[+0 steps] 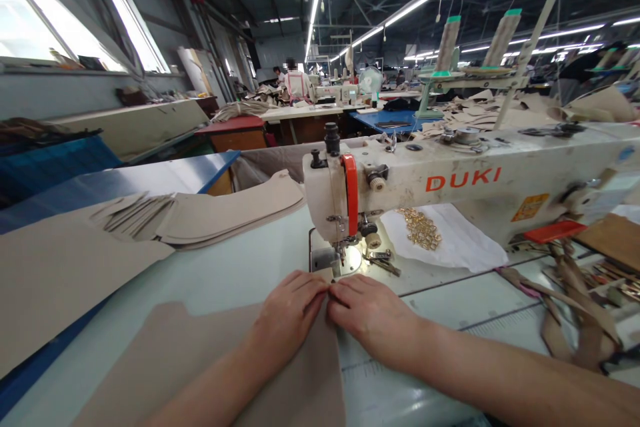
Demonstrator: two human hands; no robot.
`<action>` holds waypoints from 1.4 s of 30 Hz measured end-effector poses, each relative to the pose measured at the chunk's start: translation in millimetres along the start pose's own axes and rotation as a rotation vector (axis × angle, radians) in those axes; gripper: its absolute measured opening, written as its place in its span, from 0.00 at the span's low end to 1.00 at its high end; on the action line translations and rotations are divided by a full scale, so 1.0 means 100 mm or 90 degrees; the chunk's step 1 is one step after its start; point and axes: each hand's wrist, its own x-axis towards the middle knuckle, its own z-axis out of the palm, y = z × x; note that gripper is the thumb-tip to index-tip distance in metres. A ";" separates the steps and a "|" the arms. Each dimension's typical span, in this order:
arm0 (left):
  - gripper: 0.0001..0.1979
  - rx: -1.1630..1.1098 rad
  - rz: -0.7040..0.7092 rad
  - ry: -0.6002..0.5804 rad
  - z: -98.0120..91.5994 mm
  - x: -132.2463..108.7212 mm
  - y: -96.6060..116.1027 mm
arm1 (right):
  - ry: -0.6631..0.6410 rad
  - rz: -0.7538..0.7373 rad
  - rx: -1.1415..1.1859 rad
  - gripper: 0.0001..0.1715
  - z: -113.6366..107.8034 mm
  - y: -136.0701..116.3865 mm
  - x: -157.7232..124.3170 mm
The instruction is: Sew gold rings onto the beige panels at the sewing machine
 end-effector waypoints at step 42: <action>0.15 0.116 0.115 -0.020 0.26 0.37 -0.21 | -0.042 0.054 -0.002 0.04 0.00 0.45 -0.02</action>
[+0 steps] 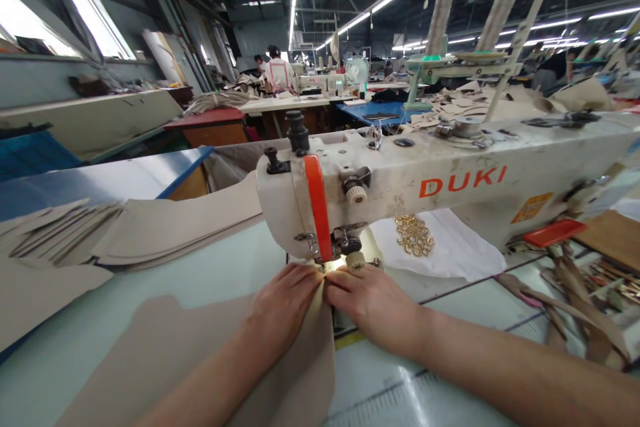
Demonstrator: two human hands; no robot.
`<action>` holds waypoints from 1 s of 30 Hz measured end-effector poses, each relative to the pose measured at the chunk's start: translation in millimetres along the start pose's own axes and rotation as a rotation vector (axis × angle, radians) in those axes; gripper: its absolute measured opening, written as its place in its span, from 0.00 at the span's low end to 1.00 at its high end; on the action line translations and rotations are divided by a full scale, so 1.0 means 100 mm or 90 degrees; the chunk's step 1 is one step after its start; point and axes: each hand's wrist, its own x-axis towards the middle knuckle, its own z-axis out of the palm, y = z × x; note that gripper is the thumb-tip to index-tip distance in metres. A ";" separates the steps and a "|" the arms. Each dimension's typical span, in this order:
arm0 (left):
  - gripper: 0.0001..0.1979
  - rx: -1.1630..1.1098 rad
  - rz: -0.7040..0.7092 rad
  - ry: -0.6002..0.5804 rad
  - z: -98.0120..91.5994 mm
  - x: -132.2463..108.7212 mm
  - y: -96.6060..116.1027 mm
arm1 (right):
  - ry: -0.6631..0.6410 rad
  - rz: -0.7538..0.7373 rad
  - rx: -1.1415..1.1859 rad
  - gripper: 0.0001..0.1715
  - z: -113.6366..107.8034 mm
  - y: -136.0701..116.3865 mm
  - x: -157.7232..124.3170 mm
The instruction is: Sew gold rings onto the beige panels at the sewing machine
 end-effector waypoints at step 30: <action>0.14 -0.019 -0.065 -0.041 -0.01 -0.04 0.02 | 0.087 -0.045 0.017 0.05 0.01 -0.07 -0.09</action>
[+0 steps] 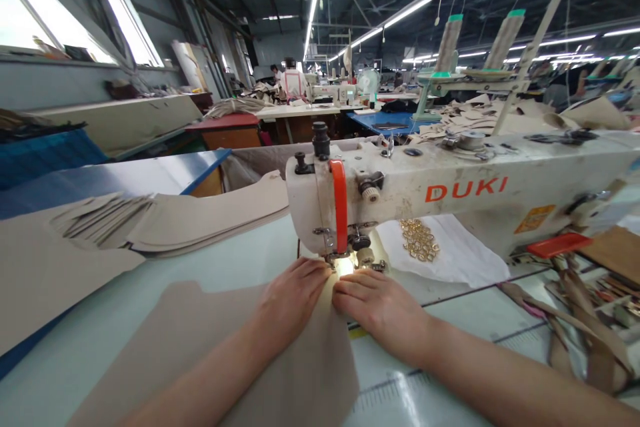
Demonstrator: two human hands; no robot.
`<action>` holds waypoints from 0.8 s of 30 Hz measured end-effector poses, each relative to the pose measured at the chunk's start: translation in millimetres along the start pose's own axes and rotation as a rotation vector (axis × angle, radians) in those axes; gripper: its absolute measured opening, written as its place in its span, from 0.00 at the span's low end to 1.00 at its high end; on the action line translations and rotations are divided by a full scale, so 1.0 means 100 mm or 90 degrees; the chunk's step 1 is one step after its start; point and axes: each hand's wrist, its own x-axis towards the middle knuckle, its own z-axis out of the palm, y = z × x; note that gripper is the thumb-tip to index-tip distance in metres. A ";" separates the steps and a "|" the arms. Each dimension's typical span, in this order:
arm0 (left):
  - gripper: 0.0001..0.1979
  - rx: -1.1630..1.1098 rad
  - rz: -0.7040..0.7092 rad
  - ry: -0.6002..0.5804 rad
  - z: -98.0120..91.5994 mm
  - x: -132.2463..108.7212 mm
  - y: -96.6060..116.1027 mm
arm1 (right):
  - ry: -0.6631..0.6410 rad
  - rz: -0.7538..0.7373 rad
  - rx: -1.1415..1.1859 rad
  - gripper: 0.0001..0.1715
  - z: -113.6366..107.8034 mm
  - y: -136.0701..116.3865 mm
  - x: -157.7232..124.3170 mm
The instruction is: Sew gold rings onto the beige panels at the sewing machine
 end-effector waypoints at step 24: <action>0.19 0.041 0.041 -0.032 -0.04 -0.04 0.03 | -0.067 -0.018 0.006 0.06 -0.01 0.01 0.02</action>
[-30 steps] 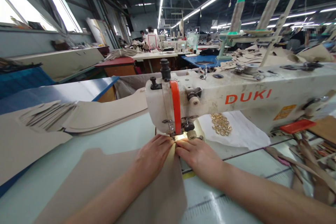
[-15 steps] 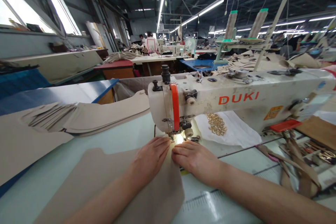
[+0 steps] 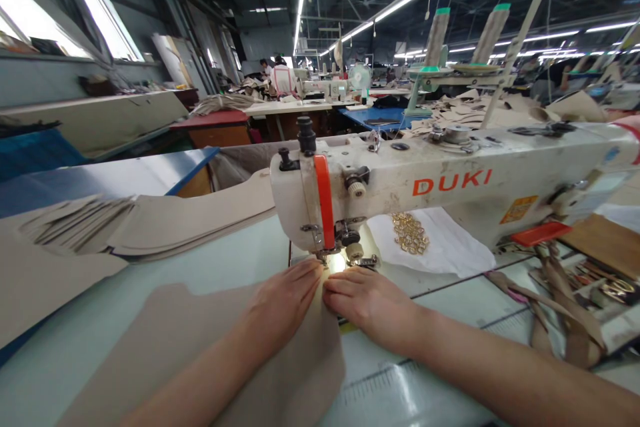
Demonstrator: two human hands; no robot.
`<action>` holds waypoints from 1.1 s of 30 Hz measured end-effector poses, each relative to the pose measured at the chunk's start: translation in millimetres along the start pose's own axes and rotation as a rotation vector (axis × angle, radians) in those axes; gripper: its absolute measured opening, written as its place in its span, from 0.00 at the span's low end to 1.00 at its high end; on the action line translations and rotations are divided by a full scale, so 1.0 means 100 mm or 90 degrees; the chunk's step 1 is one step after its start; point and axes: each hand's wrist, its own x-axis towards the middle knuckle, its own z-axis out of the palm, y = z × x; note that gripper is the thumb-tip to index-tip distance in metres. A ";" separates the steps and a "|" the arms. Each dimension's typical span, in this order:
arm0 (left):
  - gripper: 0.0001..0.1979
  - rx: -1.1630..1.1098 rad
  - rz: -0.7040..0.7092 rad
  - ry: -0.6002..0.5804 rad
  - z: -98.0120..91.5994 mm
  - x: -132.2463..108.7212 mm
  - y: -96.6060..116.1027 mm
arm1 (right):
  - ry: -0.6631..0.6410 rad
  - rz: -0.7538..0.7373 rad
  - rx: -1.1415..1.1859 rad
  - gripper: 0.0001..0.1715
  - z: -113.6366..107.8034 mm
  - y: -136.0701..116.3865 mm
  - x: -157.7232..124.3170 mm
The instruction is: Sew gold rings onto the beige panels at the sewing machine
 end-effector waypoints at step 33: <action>0.22 -0.002 -0.062 -0.016 0.07 0.05 -0.11 | -0.004 0.015 0.004 0.08 0.00 0.06 0.06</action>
